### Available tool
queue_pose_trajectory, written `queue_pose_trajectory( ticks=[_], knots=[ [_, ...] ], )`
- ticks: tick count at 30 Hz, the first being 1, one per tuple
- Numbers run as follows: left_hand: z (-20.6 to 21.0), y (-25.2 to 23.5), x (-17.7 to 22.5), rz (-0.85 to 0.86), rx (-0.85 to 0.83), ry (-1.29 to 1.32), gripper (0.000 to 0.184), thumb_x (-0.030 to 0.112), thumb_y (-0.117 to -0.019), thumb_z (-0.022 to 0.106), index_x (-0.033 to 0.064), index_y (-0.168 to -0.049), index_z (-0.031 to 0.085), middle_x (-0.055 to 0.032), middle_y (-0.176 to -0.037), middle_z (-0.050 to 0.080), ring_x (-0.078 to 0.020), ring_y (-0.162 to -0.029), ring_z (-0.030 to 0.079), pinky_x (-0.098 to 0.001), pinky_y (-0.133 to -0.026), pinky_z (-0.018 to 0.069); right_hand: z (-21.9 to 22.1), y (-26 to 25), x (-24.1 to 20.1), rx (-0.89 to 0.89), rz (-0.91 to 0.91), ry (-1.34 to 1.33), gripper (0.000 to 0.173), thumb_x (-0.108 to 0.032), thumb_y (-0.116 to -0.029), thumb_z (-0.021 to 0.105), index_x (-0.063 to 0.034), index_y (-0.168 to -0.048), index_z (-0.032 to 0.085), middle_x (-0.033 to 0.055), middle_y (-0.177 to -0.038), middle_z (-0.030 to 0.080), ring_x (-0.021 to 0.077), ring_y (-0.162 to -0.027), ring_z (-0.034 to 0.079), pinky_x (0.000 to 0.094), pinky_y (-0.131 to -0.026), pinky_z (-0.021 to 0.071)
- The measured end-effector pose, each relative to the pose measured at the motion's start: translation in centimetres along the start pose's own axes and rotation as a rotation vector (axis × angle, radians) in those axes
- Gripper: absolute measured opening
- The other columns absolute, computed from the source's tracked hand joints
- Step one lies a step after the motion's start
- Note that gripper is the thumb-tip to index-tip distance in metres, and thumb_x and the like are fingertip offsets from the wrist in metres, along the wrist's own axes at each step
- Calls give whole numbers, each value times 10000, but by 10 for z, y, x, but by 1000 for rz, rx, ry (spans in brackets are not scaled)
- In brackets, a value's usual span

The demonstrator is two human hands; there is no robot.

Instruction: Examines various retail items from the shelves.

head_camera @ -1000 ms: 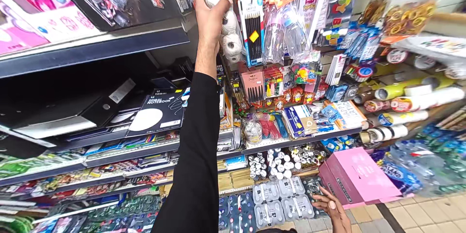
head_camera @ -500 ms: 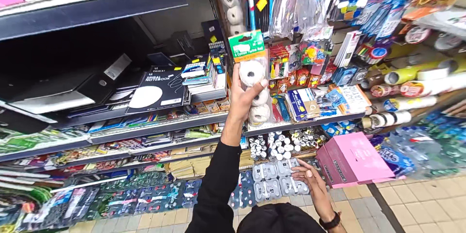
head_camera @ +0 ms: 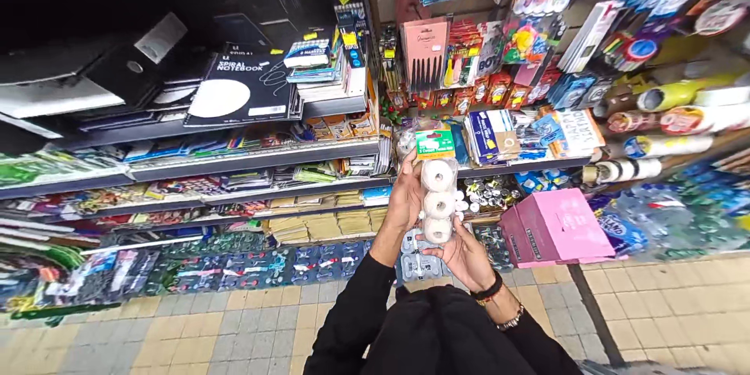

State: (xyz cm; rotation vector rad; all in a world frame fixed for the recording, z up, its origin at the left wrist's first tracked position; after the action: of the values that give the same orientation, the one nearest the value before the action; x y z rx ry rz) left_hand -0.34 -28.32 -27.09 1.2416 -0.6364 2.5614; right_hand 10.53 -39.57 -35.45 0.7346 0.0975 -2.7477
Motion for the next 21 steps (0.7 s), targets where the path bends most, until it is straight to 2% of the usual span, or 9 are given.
queue_pose_trajectory(
  ticks=[2,4,7,9,21],
  knots=[
    [-8,1,5,-22,46,62,741,615,-1043,299,105,-1577,238,-208,-1490,475,-345,-1327,527,-532,-1106,447,-4,2,3,9,-1,33,556,-387,-1107,378,-75,-1560,294,308,-1449,475,473,-1242,576,594,-939,559],
    [-16,1,9,-31,66,88,668,556,-1074,232,103,-1558,317,-198,-1478,495,-338,-1326,527,-536,-1100,449,-7,2,5,17,-2,47,542,-361,-1111,375,-64,-1560,309,305,-1450,474,462,-1243,577,591,-956,555],
    [-20,2,13,-24,115,51,494,349,-1119,280,55,-1499,396,-226,-1367,575,-335,-1230,602,-524,-1041,508,-11,6,7,51,3,35,518,-327,-1116,370,-43,-1546,320,306,-1455,471,471,-1247,574,602,-958,552],
    [-18,2,14,-20,123,2,437,264,-1124,293,27,-1462,434,-224,-1311,609,-315,-1173,638,-498,-1013,534,-13,9,8,67,12,27,512,-317,-1118,363,-45,-1549,313,311,-1457,466,479,-1255,566,607,-971,544],
    [-11,1,11,-44,120,-9,455,276,-1130,280,31,-1483,431,-235,-1325,602,-333,-1191,630,-514,-1021,529,-14,18,7,92,-4,-7,506,-288,-1119,368,-46,-1559,310,305,-1480,448,479,-1295,537,620,-1026,506]
  ],
)
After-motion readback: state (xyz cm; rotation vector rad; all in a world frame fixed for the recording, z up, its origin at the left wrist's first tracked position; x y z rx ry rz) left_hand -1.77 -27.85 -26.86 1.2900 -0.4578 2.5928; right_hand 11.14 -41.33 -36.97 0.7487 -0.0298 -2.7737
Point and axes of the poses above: each hand's wrist, its own y-axis away from the middle knuckle, its own z-axis out of the palm, x = y × z, the point moved 5 cm from there along -y, towards the middle knuckle
